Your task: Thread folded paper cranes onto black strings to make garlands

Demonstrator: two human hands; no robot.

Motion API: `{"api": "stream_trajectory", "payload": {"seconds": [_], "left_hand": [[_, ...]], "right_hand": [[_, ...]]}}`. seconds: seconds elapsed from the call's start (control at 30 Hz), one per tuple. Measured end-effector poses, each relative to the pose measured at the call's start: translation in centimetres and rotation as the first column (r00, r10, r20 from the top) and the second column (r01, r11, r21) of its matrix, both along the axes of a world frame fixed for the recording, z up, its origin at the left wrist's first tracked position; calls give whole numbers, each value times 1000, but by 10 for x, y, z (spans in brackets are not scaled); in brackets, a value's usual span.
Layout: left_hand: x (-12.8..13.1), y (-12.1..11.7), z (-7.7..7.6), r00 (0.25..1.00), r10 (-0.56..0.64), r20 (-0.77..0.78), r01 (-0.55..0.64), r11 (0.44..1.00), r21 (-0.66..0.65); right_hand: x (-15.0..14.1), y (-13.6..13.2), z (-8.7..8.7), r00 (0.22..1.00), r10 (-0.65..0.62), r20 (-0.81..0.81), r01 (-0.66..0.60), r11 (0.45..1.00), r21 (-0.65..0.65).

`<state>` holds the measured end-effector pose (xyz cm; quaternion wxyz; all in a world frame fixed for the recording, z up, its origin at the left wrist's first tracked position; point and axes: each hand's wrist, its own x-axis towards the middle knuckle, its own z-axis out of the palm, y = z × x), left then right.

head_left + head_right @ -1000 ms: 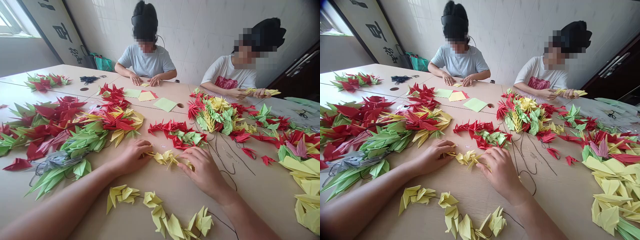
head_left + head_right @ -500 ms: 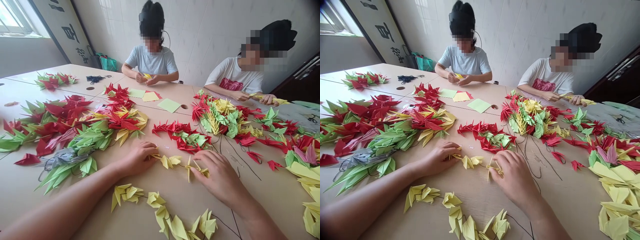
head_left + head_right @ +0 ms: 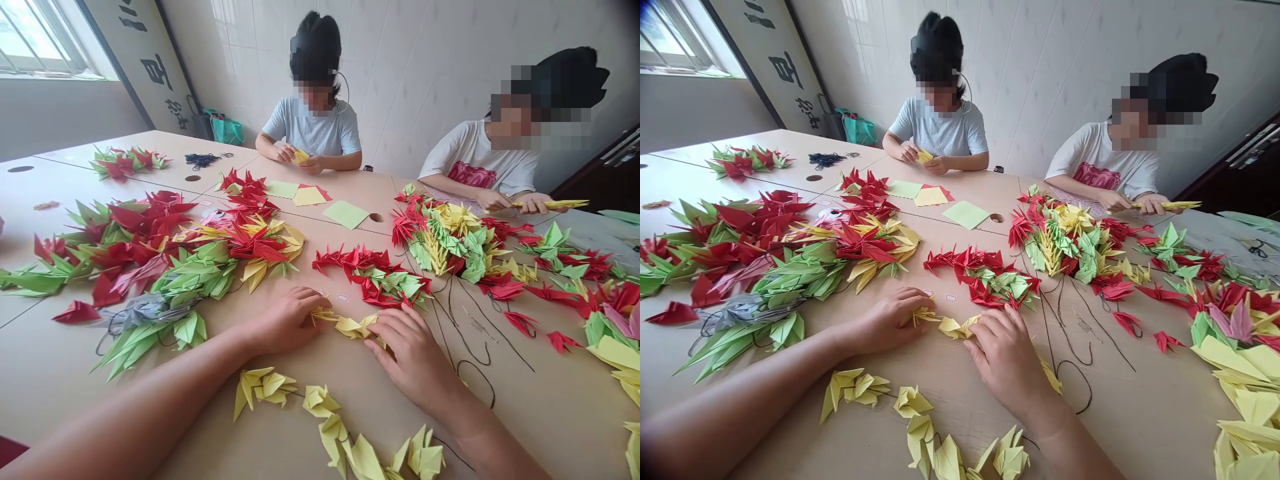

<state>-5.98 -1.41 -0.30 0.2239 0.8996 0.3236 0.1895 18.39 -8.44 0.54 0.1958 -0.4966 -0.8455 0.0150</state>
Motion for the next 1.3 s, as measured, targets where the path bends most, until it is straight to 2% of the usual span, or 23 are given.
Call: {"api": "stream_trajectory", "payload": {"seconds": [0.13,0.23,0.33,0.5,0.6,0.77,0.93,1.13,1.3], "left_hand": [[0,-2,-2,1000,20,9,-20,1000,-4],[-1,-3,-2,999,36,12,-36,999,-20],[-1,-4,0,999,32,2,-32,998,-45],[0,-7,5,999,-1,40,5,996,-93],[2,-10,4,996,-17,87,29,990,-136],[3,-12,0,990,-36,135,63,976,-208],[2,-11,-3,986,-51,158,85,972,-217],[2,-11,-6,990,-32,134,59,978,-203],[3,-10,-8,986,-14,163,44,983,-177]], "right_hand": [[-8,-4,4,997,31,64,-35,997,75],[-12,-5,4,988,104,110,-108,994,33],[-11,-4,1,992,104,76,-103,994,-18],[-12,-4,3,996,85,29,-85,996,31],[-17,-7,8,989,126,81,-130,990,47],[-24,-9,8,959,231,163,-230,973,-26],[-24,-10,5,962,216,164,-212,976,-43],[-23,-10,7,957,249,149,-242,968,-65],[-21,-8,6,972,208,112,-209,978,-1]]}}
